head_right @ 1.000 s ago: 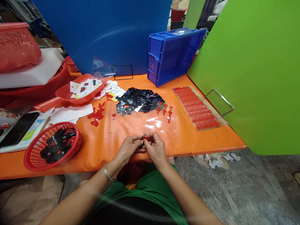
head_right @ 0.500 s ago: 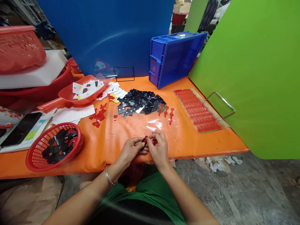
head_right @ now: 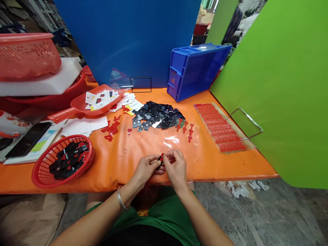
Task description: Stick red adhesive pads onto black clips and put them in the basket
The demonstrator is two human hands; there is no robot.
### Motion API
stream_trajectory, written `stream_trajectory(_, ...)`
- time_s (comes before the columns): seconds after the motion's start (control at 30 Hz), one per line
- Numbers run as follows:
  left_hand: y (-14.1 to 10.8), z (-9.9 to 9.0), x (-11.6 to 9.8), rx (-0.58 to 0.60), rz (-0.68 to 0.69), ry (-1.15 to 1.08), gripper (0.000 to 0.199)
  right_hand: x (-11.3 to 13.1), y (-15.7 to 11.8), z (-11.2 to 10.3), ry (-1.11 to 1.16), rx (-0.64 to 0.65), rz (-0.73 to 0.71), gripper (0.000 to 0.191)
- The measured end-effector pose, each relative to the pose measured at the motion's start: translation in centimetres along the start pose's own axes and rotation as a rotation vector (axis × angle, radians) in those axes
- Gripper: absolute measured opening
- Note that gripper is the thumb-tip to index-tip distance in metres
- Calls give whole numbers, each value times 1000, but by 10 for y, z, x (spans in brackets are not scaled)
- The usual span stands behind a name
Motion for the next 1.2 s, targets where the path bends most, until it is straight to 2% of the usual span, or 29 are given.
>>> stream_trajectory(0.13, 0, 0, -1, 12, 39, -23, 22, -2, 0, 3, -3, 15, 28, 18)
stream_trajectory(0.23, -2, 0, -5, 35, 73, -35, 25, 5, 0, 3, -97, 11, -26, 17)
stream_trajectory(0.3, -4, 0, -6, 41, 80, -41, 27, 11, 0, -2, -185, -37, -66, 17)
stream_trajectory(0.4, -6, -1, -8, 54, 87, -61, 29, 10, 2, -14, -224, -125, -35, 43)
stream_trajectory(0.47, -7, 0, -8, 57, 80, -62, 32, 2, 5, -12, -137, -54, 47, 54)
stream_trajectory(0.57, -8, -1, -7, 49, 58, -29, 35, -13, 5, 10, 86, 210, 198, 42)
stream_trajectory(0.63, -8, -1, -7, 46, 47, -8, 35, -18, 4, 19, 189, 296, 264, 39)
stream_trajectory(0.77, -5, -3, -7, 42, 34, -7, 32, -26, 5, 25, 291, 293, 373, 36)
stream_trajectory(0.87, -9, -4, -10, 21, 36, -28, 29, -29, 6, 30, 331, 306, 482, 41)
stream_trajectory(0.93, -19, -3, -20, 37, 63, -50, 30, -27, 10, 30, 328, 303, 513, 42)
stream_trajectory(1.0, -34, -2, -37, 84, 102, -69, 32, -22, 20, 30, 297, 290, 487, 43)
stream_trajectory(1.07, -51, -14, -61, 97, 160, -53, 34, -14, 34, 31, 205, 286, 382, 41)
stream_trajectory(1.1, -59, -27, -76, 66, 203, -21, 36, -9, 43, 33, 137, 290, 301, 38)
stream_trajectory(1.13, -67, -46, -91, 3, 257, 30, 38, -3, 51, 38, 62, 298, 211, 34)
stream_trajectory(1.2, -84, -97, -124, -211, 380, 186, 44, 8, 65, 52, -94, 313, 32, 24)
Point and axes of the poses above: each hand's wrist, its own y-axis towards the middle knuckle, its own z-axis out of the palm, x = y × z, the point moved 9 cm from there along y, towards the middle knuckle, and after that the axes turned 2 degrees about x, right-handed, at the moved point
